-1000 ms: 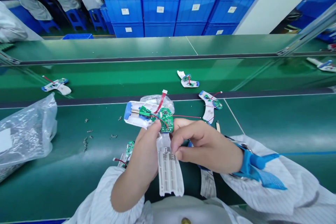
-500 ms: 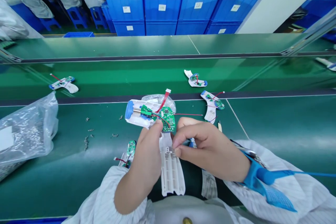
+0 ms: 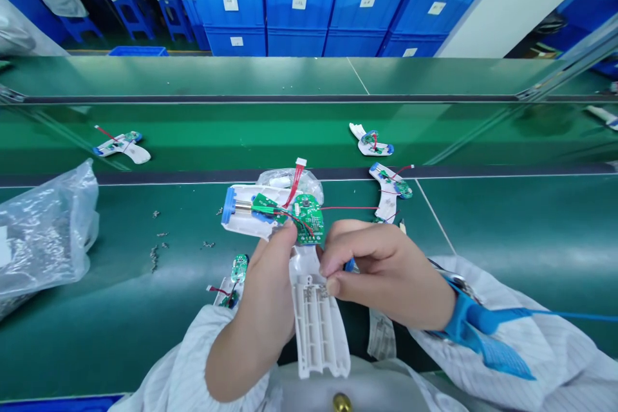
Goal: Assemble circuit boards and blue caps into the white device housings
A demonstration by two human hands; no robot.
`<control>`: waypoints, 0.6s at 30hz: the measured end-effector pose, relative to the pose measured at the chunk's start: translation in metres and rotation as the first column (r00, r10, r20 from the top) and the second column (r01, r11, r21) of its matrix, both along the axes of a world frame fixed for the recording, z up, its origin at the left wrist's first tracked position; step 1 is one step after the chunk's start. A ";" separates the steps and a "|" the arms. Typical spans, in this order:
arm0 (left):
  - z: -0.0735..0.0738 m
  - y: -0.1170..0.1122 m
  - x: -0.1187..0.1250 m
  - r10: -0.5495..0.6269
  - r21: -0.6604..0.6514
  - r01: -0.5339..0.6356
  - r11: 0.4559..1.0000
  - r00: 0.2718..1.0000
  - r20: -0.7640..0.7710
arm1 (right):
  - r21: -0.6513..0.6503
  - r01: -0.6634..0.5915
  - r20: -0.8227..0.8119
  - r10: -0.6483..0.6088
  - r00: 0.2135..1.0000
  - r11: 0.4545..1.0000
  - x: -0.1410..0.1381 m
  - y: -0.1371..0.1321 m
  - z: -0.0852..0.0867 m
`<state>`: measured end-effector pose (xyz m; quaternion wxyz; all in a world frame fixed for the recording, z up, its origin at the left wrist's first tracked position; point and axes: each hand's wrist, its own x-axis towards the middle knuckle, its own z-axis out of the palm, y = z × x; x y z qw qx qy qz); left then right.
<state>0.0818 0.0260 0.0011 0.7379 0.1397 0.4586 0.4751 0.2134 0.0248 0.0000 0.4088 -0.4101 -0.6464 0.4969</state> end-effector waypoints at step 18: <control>-0.004 -0.006 -0.008 -0.079 -0.062 0.085 0.994 0.993 0.091 | 0.349 -0.039 -0.079 0.071 0.994 0.936 0.001 -0.008 -0.003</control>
